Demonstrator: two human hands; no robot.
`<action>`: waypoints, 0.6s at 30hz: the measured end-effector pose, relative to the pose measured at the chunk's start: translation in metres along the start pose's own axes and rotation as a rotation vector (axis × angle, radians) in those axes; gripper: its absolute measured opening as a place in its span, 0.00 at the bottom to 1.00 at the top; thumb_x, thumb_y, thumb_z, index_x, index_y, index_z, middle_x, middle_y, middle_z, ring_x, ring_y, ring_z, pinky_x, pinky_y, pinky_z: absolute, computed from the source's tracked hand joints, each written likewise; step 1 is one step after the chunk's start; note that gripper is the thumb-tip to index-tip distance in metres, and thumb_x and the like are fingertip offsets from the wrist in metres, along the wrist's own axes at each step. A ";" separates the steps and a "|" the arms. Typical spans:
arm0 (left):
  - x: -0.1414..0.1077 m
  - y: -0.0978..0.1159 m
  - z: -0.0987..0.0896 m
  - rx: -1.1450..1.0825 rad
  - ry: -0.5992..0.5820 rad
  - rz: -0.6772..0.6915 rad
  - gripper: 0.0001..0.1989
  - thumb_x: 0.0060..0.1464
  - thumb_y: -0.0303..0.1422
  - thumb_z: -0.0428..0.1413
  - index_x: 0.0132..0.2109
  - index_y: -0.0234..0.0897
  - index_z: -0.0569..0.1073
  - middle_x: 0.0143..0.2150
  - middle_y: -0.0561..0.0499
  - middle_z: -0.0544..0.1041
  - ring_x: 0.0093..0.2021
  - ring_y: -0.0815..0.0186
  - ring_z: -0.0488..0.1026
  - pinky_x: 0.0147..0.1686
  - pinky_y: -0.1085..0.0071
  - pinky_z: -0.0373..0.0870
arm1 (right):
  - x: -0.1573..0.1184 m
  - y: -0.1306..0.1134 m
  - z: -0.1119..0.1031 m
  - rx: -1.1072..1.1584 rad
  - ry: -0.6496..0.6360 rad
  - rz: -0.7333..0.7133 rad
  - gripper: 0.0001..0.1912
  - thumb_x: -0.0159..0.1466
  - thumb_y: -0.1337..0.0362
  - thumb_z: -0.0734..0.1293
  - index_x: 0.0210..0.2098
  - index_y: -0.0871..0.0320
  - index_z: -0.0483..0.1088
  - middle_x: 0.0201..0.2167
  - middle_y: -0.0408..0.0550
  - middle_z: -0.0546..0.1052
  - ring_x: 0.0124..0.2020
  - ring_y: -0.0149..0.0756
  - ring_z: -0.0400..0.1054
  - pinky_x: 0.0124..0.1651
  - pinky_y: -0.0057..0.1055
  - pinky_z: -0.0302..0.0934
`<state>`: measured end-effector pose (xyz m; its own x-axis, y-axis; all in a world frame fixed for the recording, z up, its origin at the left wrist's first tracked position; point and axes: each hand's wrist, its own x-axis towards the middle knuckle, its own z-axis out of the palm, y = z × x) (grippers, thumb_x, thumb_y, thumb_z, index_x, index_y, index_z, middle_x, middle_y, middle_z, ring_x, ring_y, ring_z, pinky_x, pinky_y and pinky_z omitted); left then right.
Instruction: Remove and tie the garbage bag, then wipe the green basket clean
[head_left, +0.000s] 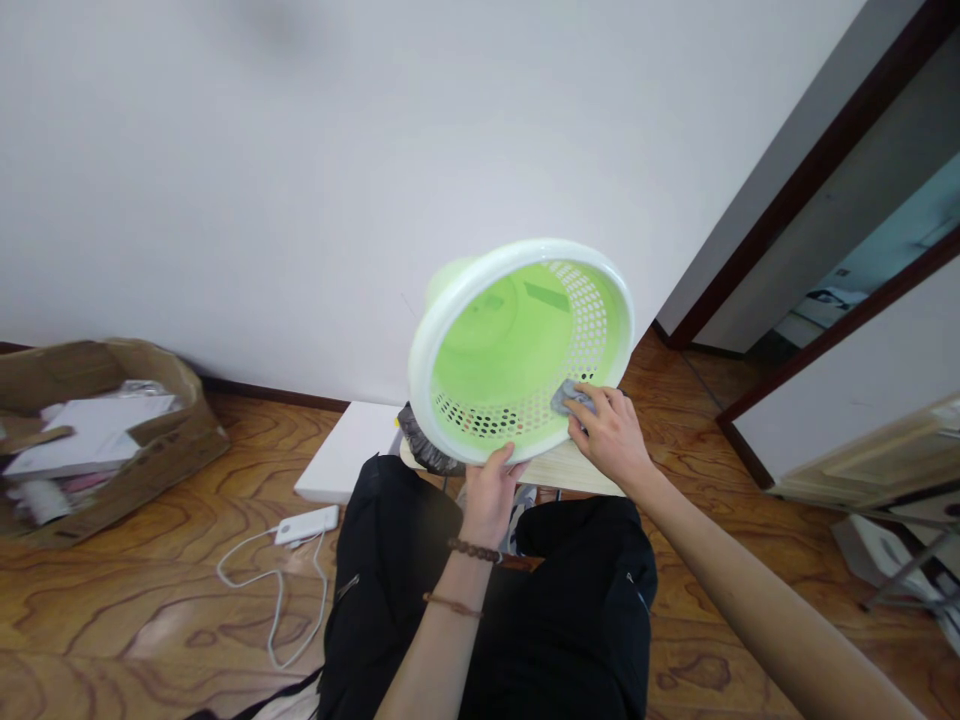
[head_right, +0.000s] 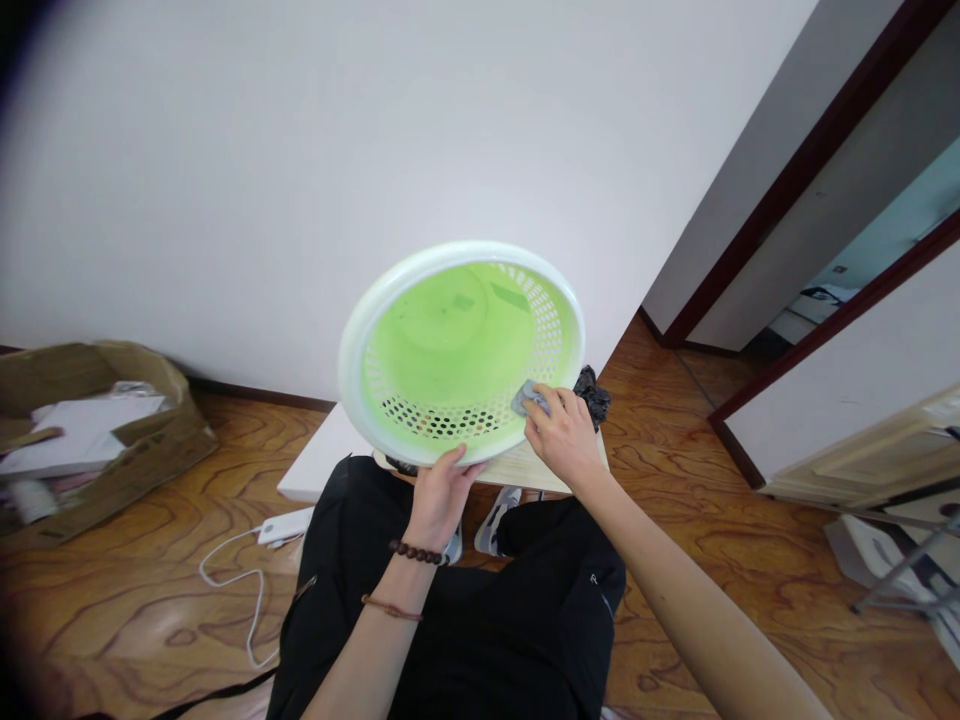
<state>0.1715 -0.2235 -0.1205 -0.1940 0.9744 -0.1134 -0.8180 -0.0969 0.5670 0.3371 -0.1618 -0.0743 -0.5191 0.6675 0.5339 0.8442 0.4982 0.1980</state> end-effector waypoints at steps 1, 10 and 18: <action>-0.001 -0.002 0.001 0.007 -0.005 -0.004 0.29 0.46 0.26 0.58 0.56 0.46 0.62 0.54 0.48 0.70 0.55 0.58 0.66 0.51 0.55 0.65 | 0.000 0.001 -0.001 -0.003 0.023 0.015 0.17 0.62 0.65 0.59 0.49 0.54 0.69 0.54 0.51 0.64 0.50 0.48 0.54 0.50 0.44 0.50; -0.008 -0.015 0.007 -0.035 -0.041 -0.051 0.28 0.46 0.23 0.57 0.55 0.42 0.64 0.52 0.47 0.71 0.54 0.56 0.66 0.51 0.53 0.65 | -0.010 -0.014 0.002 0.100 0.037 -0.013 0.15 0.64 0.64 0.57 0.46 0.56 0.70 0.48 0.50 0.71 0.48 0.46 0.56 0.49 0.44 0.48; -0.006 -0.010 0.009 0.011 0.017 0.001 0.27 0.45 0.22 0.57 0.54 0.40 0.66 0.51 0.47 0.73 0.53 0.57 0.67 0.51 0.55 0.66 | -0.003 -0.016 0.004 0.051 -0.010 -0.005 0.14 0.64 0.65 0.57 0.45 0.56 0.69 0.50 0.51 0.69 0.48 0.45 0.56 0.49 0.42 0.49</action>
<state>0.1855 -0.2266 -0.1183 -0.2044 0.9706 -0.1269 -0.8121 -0.0958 0.5757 0.3248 -0.1697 -0.0820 -0.5247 0.6704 0.5246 0.8339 0.5287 0.1585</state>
